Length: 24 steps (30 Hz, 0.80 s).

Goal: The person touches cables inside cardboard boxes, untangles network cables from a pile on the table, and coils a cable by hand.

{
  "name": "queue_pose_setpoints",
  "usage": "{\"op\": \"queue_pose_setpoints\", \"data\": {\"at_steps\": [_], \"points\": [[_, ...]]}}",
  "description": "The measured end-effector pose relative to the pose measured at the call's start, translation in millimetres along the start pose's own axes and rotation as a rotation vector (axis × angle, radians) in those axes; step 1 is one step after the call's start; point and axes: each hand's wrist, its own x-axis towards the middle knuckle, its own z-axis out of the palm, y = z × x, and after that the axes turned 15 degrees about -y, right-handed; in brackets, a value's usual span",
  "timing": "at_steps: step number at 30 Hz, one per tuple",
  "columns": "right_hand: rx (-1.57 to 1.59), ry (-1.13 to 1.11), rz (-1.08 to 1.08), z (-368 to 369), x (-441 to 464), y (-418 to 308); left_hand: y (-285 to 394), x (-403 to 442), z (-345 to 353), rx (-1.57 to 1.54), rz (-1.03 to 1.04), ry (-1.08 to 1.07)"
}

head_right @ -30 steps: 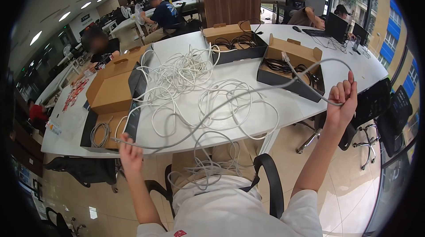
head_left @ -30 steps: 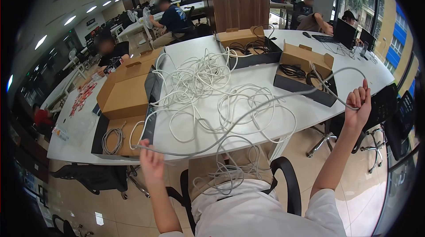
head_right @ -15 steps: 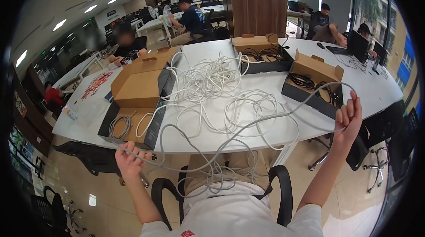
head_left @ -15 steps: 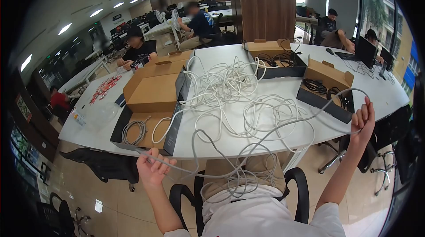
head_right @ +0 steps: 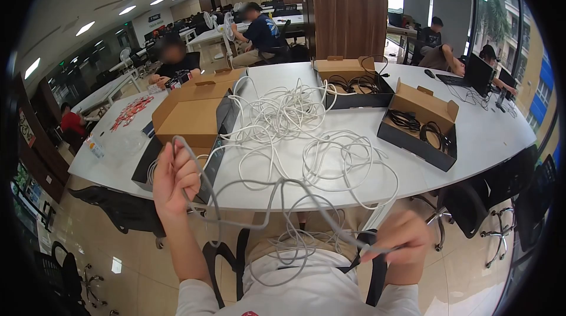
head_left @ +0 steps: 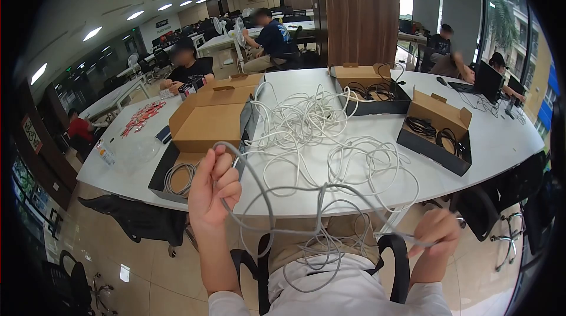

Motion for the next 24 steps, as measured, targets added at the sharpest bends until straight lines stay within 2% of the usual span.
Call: {"op": "queue_pose_setpoints", "data": {"at_steps": [1, 3, 9, 12, 18, 21, 24], "points": [[0.020, -0.174, 0.112, -1, 6, -2, -1, 6, 5, -0.026, 0.012, 0.011], [0.081, -0.254, 0.244, 20, 25, 9, -2, 18, 13, -0.078, 0.033, 0.031], [-0.252, -0.379, 0.569, 64, 63, 64, -7, 46, 26, 0.022, 0.103, -0.003], [-0.411, -0.429, 0.760, 75, 78, 82, -7, 54, 23, 0.093, 0.095, -0.118], [-0.474, -0.198, 0.752, 89, 96, 115, -19, 57, 32, 0.208, 0.057, -0.266], [-0.432, 0.036, 0.610, 85, 114, 127, -33, 49, 38, 0.286, -0.034, -0.289], [-0.246, 0.386, 0.350, 69, 142, 128, -48, 41, 55, 0.393, -0.277, -0.352]]}}
